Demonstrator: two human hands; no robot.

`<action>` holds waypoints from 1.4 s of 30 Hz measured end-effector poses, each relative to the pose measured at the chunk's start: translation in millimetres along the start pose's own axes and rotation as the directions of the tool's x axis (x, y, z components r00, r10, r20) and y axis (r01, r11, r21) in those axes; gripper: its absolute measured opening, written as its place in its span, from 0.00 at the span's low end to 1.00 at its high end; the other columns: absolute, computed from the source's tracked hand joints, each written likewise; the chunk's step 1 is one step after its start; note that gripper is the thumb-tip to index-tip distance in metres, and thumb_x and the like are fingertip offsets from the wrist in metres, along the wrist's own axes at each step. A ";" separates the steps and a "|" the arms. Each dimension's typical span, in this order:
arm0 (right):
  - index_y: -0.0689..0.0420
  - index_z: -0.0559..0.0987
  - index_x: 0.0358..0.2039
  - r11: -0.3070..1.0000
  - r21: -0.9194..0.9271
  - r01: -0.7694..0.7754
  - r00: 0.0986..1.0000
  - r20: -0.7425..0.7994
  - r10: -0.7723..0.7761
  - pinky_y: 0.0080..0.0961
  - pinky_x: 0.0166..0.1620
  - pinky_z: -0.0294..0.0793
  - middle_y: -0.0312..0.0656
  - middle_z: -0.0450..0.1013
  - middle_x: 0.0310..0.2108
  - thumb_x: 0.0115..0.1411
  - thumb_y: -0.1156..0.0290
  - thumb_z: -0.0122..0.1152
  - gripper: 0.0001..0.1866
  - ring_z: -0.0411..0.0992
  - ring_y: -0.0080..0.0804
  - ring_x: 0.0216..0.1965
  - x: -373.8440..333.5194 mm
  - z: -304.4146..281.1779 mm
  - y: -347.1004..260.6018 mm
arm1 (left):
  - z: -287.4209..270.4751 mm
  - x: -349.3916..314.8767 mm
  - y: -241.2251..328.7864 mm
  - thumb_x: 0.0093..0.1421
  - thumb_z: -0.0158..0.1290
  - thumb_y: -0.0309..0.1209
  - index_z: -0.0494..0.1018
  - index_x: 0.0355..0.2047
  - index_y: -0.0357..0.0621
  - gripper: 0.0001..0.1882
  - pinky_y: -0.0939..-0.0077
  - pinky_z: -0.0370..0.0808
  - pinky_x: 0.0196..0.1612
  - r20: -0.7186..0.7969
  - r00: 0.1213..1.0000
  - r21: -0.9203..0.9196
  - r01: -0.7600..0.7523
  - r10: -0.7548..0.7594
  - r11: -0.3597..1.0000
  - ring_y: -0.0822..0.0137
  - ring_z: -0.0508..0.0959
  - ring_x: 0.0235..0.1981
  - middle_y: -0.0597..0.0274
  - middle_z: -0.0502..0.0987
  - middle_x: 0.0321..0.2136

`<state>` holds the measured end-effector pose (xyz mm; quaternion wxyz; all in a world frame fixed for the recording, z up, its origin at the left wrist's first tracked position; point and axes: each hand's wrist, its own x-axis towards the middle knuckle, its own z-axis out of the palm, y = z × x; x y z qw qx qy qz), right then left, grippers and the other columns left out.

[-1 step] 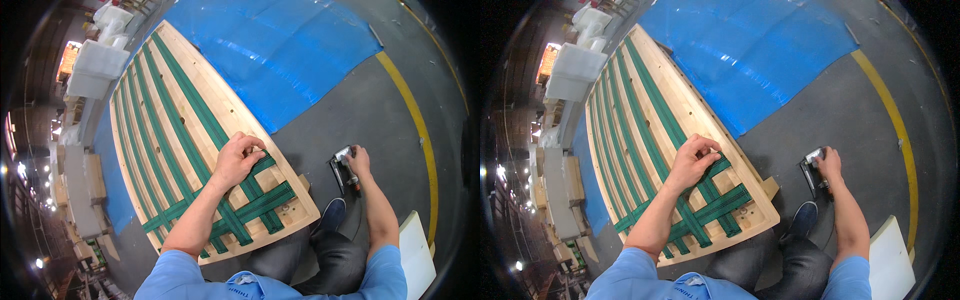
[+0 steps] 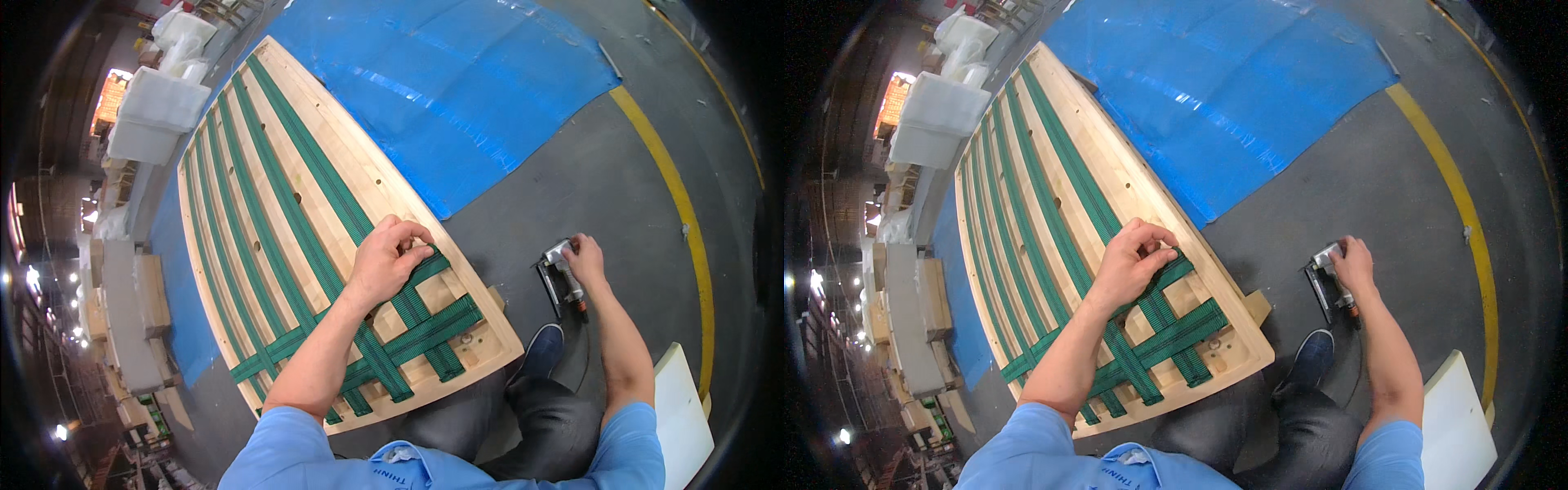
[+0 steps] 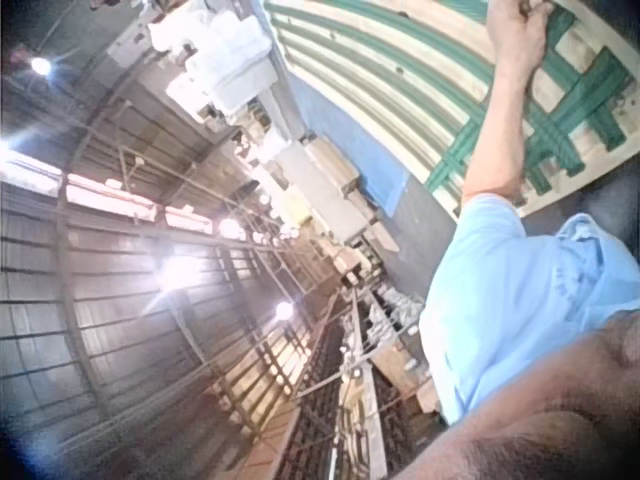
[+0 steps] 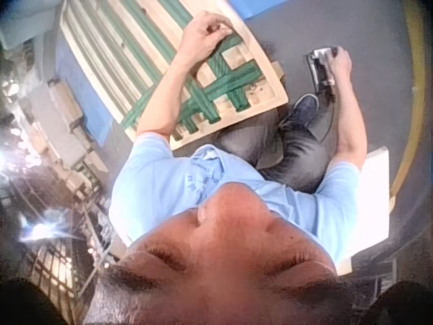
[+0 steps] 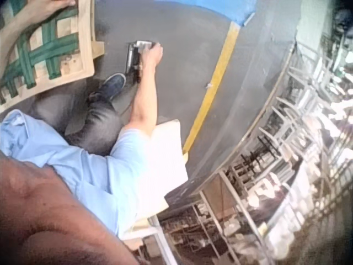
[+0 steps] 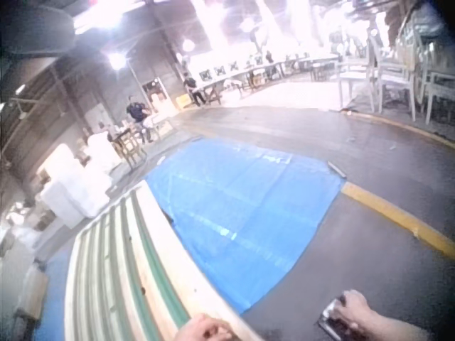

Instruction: The person attaches green straps to a wooden board using a staple gun. They position the straps, staple them in place, and adjust them as needed.

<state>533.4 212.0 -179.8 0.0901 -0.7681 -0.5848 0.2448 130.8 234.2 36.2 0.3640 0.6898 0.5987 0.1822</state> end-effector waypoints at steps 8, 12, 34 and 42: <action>0.62 0.82 0.38 0.770 0.544 0.332 0.905 0.046 -0.423 0.30 0.38 0.76 0.42 0.78 0.30 0.63 0.67 0.65 0.11 0.75 0.29 0.32 -58.4 -106.6 -175.9 | 2.1 2.0 -12.1 0.59 0.65 0.33 0.81 0.36 0.46 0.07 0.68 0.70 0.34 -0.034 0.994 0.040 -0.101 0.103 0.994 0.67 0.72 0.28 0.65 0.70 0.25; 0.59 0.84 0.41 0.758 0.482 0.439 0.851 0.049 -0.524 0.33 0.42 0.78 0.46 0.80 0.35 0.62 0.62 0.67 0.14 0.79 0.37 0.36 -97.7 -101.3 -234.5 | 5.1 2.2 -14.8 0.57 0.66 0.34 0.82 0.35 0.45 0.08 0.67 0.73 0.34 -0.091 0.987 -0.003 -0.132 0.131 0.991 0.66 0.76 0.28 0.62 0.74 0.26; 0.55 0.86 0.34 0.825 0.470 0.314 0.926 -0.344 -0.156 0.38 0.47 0.76 0.46 0.79 0.35 0.55 0.61 0.71 0.12 0.78 0.43 0.40 -130.2 -47.5 -272.1 | -1.0 3.8 -24.7 0.59 0.64 0.30 0.82 0.38 0.42 0.08 0.67 0.79 0.43 -0.101 0.960 -0.190 -0.277 0.262 0.942 0.64 0.82 0.38 0.57 0.82 0.36; 0.51 0.80 0.30 0.806 0.014 0.592 0.652 -0.595 -0.469 0.42 0.45 0.70 0.37 0.75 0.32 0.56 0.69 0.66 0.03 0.75 0.42 0.39 -146.3 -36.0 -287.4 | -15.1 12.7 -22.1 0.62 0.57 0.24 0.82 0.40 0.41 0.07 0.68 0.79 0.42 0.118 0.951 -0.143 -0.267 0.284 0.953 0.65 0.82 0.34 0.59 0.83 0.32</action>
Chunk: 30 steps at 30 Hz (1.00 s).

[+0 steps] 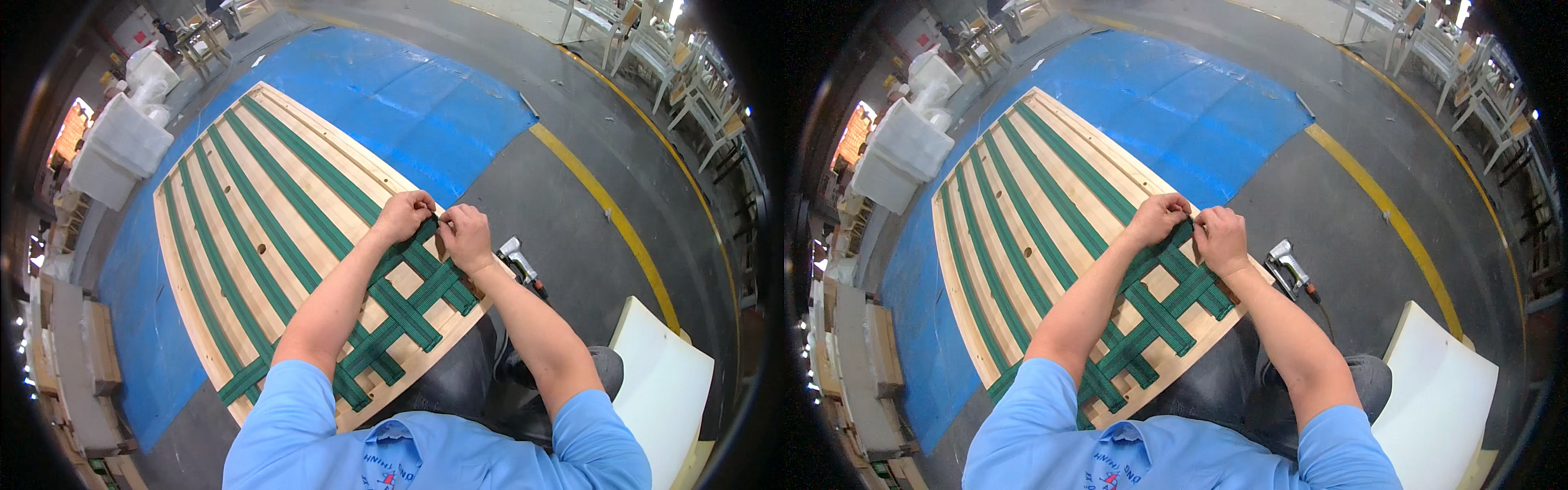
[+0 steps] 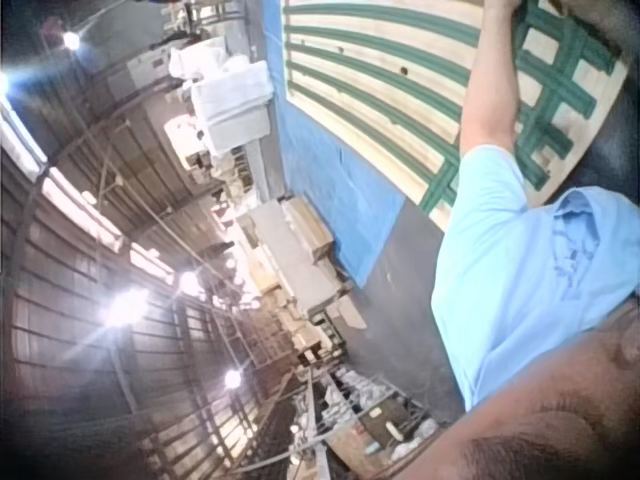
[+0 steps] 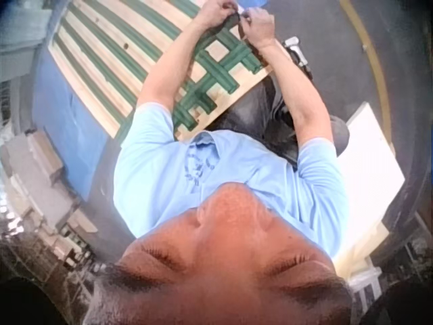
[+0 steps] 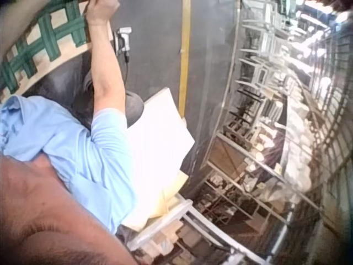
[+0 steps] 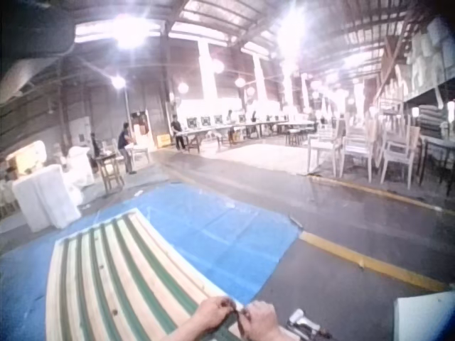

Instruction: The person attaches green straps to a wooden board using a staple gun. They position the straps, staple them in place, and adjust them as needed.

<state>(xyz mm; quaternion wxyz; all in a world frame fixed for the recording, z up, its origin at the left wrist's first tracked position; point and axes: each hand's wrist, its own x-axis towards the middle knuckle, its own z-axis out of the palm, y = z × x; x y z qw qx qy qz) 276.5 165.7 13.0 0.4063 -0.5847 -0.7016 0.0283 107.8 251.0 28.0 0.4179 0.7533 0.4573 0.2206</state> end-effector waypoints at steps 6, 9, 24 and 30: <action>0.51 0.81 0.29 0.991 -0.037 0.132 0.991 -0.019 -0.133 0.40 0.46 0.70 0.35 0.76 0.33 0.55 0.69 0.66 0.03 0.75 0.39 0.40 -1.5 1.0 -0.5 | -10.6 0.5 2.3 0.63 0.56 0.23 0.82 0.40 0.40 0.08 0.77 0.76 0.32 0.168 0.973 -0.342 0.207 -0.156 0.917 0.75 0.77 0.28 0.67 0.79 0.27; 0.51 0.82 0.29 0.990 -0.042 0.137 0.990 -0.011 -0.137 0.40 0.47 0.70 0.34 0.76 0.34 0.55 0.69 0.67 0.02 0.75 0.38 0.41 -3.2 0.1 0.0 | -16.3 0.1 7.0 0.64 0.56 0.23 0.82 0.41 0.40 0.07 0.80 0.74 0.30 0.230 0.949 -0.374 0.290 -0.215 0.881 0.78 0.76 0.28 0.69 0.80 0.30; 0.59 0.83 0.36 0.952 0.201 -0.231 0.973 0.078 0.219 0.42 0.48 0.75 0.47 0.78 0.36 0.59 0.69 0.67 0.07 0.76 0.49 0.43 4.6 -2.8 2.8 | -14.1 -8.5 15.7 0.65 0.61 0.28 0.82 0.41 0.39 0.07 0.81 0.75 0.29 0.157 0.973 -0.407 0.219 -0.168 0.887 0.78 0.76 0.26 0.67 0.82 0.31; 0.59 0.82 0.36 0.890 0.282 -0.358 0.933 0.088 0.348 0.43 0.45 0.76 0.47 0.79 0.34 0.61 0.69 0.65 0.08 0.78 0.49 0.39 11.7 -3.1 -7.4 | -12.6 -10.3 19.3 0.64 0.62 0.29 0.82 0.42 0.40 0.08 0.81 0.73 0.26 0.098 0.973 -0.416 0.229 -0.207 0.880 0.79 0.75 0.25 0.69 0.80 0.29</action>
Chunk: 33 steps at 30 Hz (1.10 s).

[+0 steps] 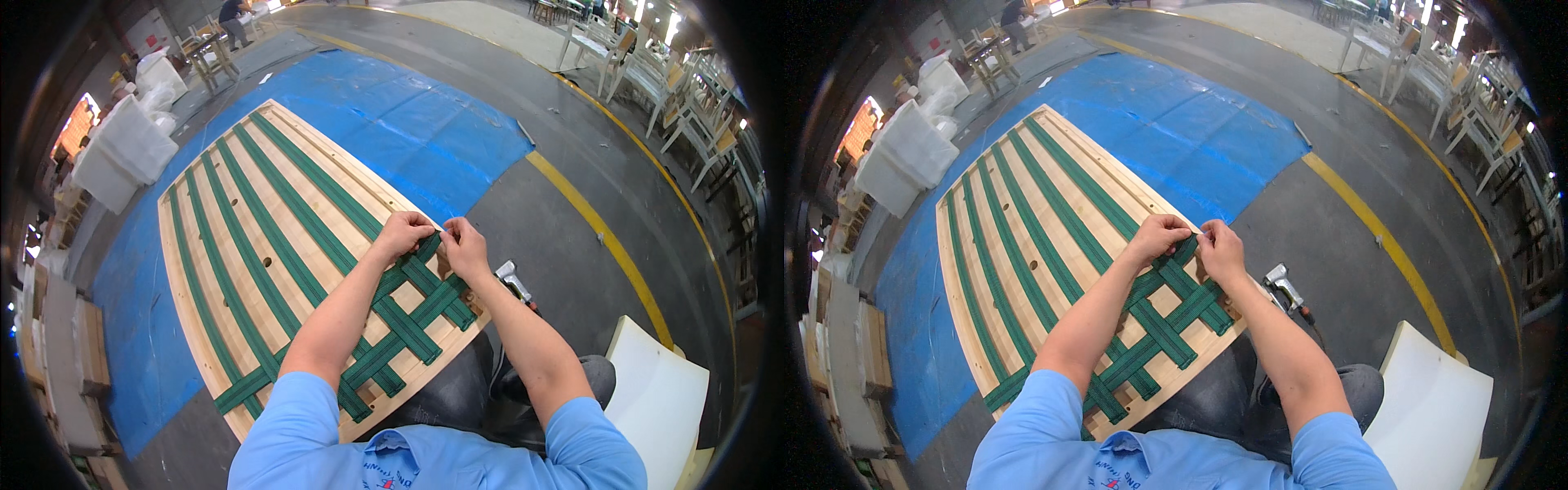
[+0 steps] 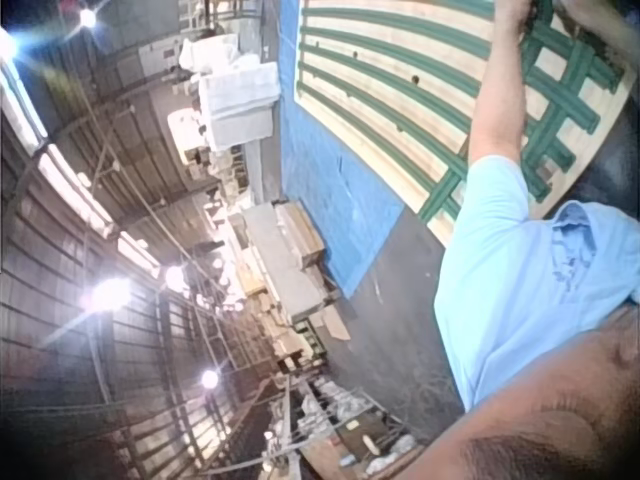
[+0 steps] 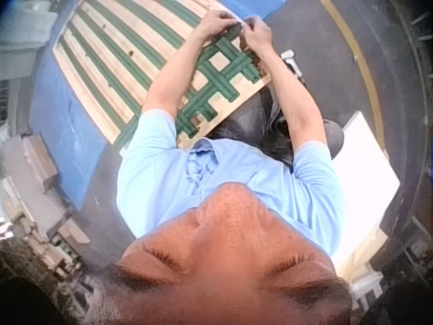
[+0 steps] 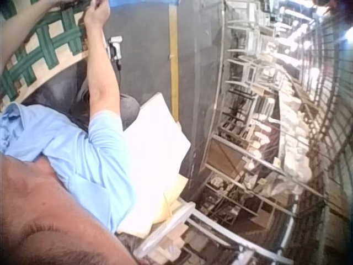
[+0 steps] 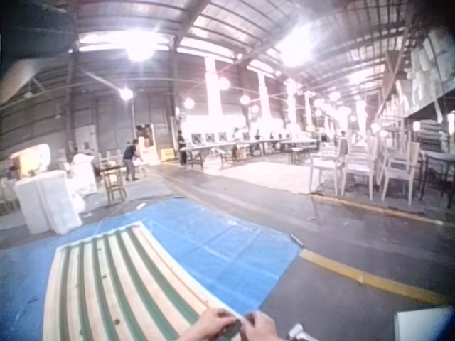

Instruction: The person attaches green straps to a wooden board using a staple gun. They position the straps, staple them in place, and adjust them as needed.

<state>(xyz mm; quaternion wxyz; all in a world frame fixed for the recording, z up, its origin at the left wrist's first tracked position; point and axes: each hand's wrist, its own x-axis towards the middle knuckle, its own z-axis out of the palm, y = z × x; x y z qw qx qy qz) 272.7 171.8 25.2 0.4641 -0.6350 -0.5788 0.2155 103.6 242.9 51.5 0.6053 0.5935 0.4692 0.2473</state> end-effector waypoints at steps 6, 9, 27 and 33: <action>0.56 0.83 0.36 0.990 -0.062 0.126 0.992 -0.015 -0.127 0.42 0.42 0.77 0.46 0.80 0.32 0.59 0.67 0.68 0.08 0.79 0.47 0.37 -10.4 5.1 -3.0 | 2.8 1.0 -0.2 0.64 0.61 0.27 0.81 0.43 0.43 0.07 0.83 0.69 0.23 -0.072 0.997 -0.054 -0.002 -0.002 0.999 0.81 0.72 0.22 0.72 0.77 0.26; 0.56 0.83 0.35 0.985 -0.119 0.122 0.992 -0.029 -0.126 0.43 0.43 0.77 0.45 0.80 0.33 0.58 0.66 0.69 0.08 0.78 0.47 0.38 -11.2 8.6 1.2 | 4.0 3.0 -0.6 0.64 0.60 0.26 0.81 0.42 0.44 0.07 0.84 0.68 0.23 -0.062 0.998 -0.040 -0.030 0.027 0.999 0.82 0.72 0.22 0.72 0.77 0.26; 0.57 0.88 0.34 0.906 -0.399 -0.143 0.889 0.350 0.295 0.39 0.44 0.80 0.51 0.83 0.33 0.55 0.65 0.70 0.10 0.83 0.45 0.37 39.6 -9.8 -15.7 | -2.4 19.2 -6.0 0.61 0.61 0.32 0.83 0.38 0.39 0.09 0.61 0.79 0.43 0.025 0.993 0.607 -0.107 0.116 0.787 0.56 0.84 0.37 0.51 0.85 0.34; 0.55 0.89 0.34 0.831 -0.535 -0.153 0.871 0.324 0.369 0.42 0.49 0.81 0.53 0.83 0.38 0.51 0.64 0.70 0.12 0.82 0.51 0.43 49.1 -3.1 -16.1 | 10.5 20.6 -5.0 0.59 0.62 0.35 0.85 0.36 0.45 0.09 0.58 0.80 0.45 -0.103 0.990 0.675 -0.001 0.095 0.738 0.54 0.85 0.40 0.53 0.86 0.36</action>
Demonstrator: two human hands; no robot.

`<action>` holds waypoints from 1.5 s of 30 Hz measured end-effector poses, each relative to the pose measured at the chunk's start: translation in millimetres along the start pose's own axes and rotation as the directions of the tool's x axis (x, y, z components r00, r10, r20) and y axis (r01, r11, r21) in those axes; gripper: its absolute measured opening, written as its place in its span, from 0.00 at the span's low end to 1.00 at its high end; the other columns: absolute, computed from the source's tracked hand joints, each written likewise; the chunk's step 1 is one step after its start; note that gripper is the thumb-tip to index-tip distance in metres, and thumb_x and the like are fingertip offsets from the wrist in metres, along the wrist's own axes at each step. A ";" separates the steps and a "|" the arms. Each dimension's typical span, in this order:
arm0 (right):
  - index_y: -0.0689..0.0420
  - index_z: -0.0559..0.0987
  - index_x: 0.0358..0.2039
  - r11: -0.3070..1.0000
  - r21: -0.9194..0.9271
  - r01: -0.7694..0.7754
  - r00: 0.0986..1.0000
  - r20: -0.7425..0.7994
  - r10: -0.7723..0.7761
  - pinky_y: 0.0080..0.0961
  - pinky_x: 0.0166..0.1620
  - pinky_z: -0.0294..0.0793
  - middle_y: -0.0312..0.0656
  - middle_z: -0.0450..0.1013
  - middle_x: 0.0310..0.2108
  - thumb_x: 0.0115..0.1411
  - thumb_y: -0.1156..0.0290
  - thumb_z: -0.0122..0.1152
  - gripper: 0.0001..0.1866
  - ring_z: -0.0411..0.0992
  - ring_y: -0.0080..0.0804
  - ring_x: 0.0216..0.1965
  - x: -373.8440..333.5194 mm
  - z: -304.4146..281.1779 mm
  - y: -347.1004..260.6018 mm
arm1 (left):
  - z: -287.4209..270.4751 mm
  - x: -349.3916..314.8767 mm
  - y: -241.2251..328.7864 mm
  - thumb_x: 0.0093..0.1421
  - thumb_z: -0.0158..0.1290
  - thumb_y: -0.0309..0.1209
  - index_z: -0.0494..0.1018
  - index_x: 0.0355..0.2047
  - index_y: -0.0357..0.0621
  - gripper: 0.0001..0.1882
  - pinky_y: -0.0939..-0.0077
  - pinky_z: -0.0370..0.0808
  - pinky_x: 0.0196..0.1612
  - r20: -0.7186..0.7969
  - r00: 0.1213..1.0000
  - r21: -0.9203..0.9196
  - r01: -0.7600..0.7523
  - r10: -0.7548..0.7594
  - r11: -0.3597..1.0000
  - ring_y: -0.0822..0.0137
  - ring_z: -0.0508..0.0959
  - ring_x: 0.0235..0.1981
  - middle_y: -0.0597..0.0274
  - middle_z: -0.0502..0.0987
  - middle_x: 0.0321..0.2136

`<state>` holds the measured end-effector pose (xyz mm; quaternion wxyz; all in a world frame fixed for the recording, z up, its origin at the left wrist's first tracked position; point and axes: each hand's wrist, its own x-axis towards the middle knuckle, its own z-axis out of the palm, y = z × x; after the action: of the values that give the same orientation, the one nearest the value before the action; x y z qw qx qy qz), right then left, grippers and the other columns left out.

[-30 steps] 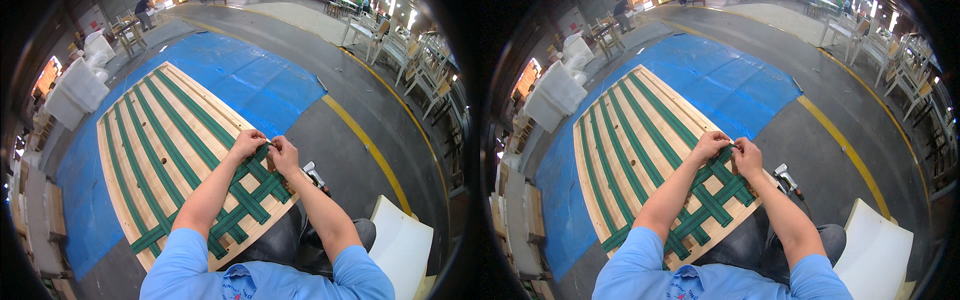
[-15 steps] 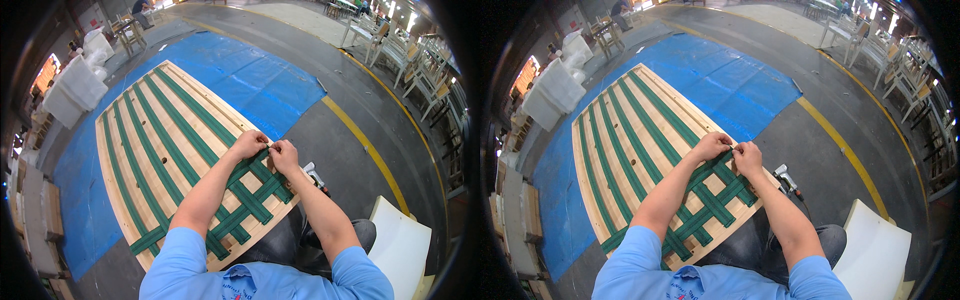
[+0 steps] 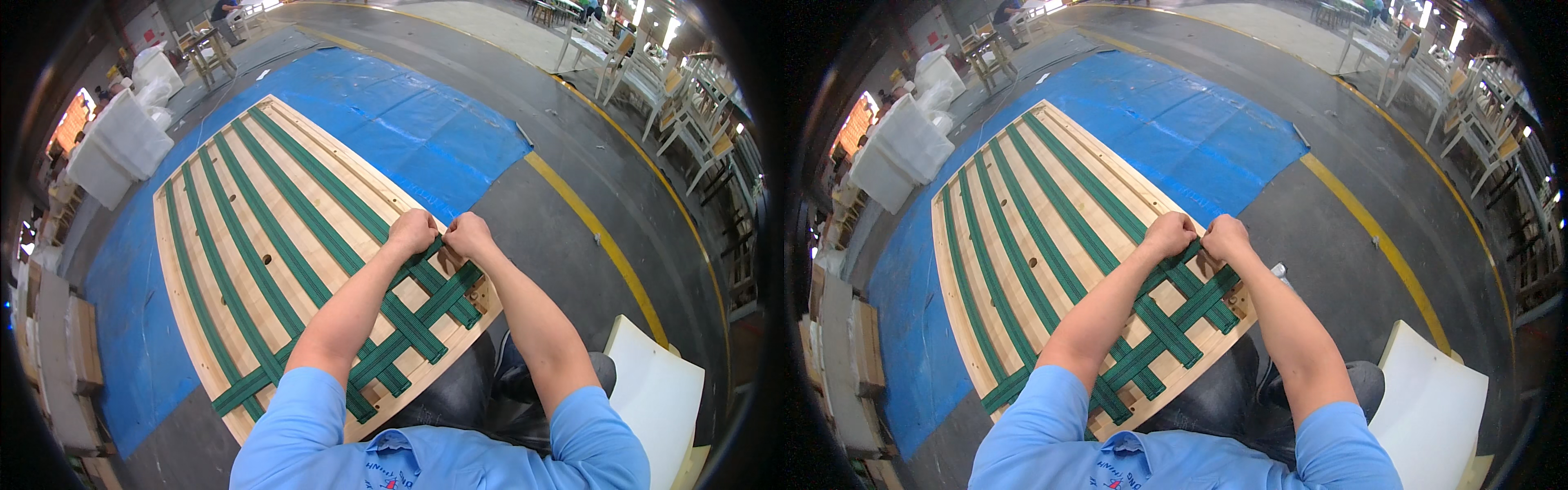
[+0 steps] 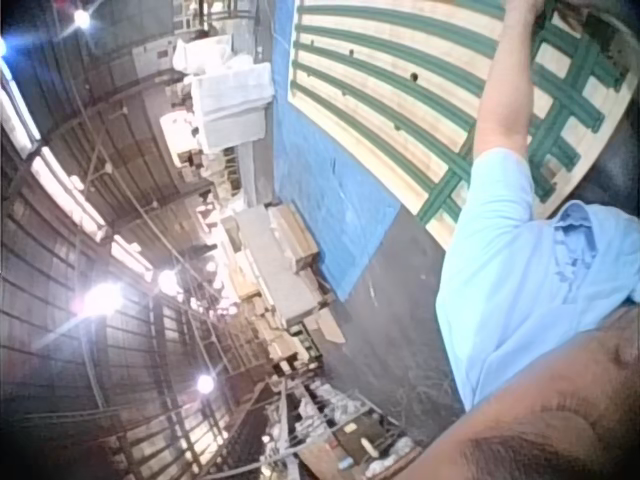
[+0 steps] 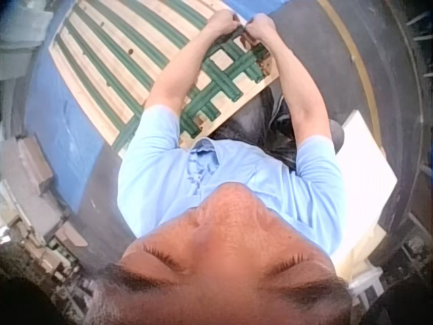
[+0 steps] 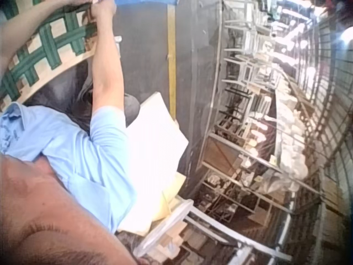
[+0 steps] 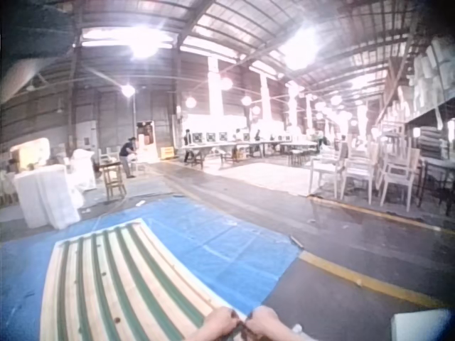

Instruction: The person attaches green straps to a wooden board using a staple gun. They position the straps, staple them in place, and adjust them as needed.

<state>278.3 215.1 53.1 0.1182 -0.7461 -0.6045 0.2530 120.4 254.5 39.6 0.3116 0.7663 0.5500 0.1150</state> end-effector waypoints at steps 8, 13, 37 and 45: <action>0.56 0.89 0.34 0.998 -0.053 -0.019 1.000 0.010 0.020 0.42 0.49 0.81 0.54 0.84 0.39 0.49 0.66 0.73 0.12 0.83 0.51 0.44 8.7 -3.8 -5.0 | 1.8 0.4 -0.3 0.57 0.63 0.35 0.85 0.35 0.45 0.09 0.59 0.80 0.44 -0.042 0.999 0.010 0.032 -0.032 0.999 0.55 0.85 0.39 0.55 0.86 0.35; 0.56 0.89 0.34 1.000 0.022 0.009 0.996 0.093 -0.011 0.40 0.47 0.82 0.52 0.84 0.36 0.50 0.63 0.75 0.13 0.83 0.48 0.41 8.6 -10.6 -0.1 | -4.4 1.4 -7.9 0.57 0.64 0.32 0.83 0.34 0.41 0.08 0.65 0.80 0.42 0.010 0.999 -0.123 -0.033 0.034 0.992 0.60 0.84 0.35 0.56 0.85 0.32; 0.58 0.89 0.34 0.999 -0.042 -0.024 0.995 0.094 0.028 0.41 0.48 0.81 0.52 0.84 0.39 0.49 0.64 0.80 0.14 0.83 0.49 0.44 12.1 -10.8 -8.8 | 6.3 7.3 2.6 0.57 0.63 0.34 0.84 0.32 0.42 0.08 0.56 0.80 0.46 -0.050 0.999 0.091 0.010 -0.006 0.996 0.50 0.85 0.40 0.48 0.85 0.34; 0.57 0.89 0.29 1.000 -0.019 0.004 0.998 0.061 -0.002 0.38 0.42 0.81 0.49 0.84 0.32 0.46 0.67 0.80 0.11 0.83 0.43 0.35 21.8 -4.5 2.9 | 8.1 6.0 6.9 0.56 0.65 0.36 0.84 0.32 0.43 0.10 0.56 0.80 0.46 -0.068 0.997 0.108 0.048 -0.041 0.993 0.50 0.85 0.40 0.48 0.85 0.34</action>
<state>286.1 235.9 50.4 0.0931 -0.7383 -0.6113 0.2695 132.2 255.7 36.5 0.2536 0.7655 0.5824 0.1027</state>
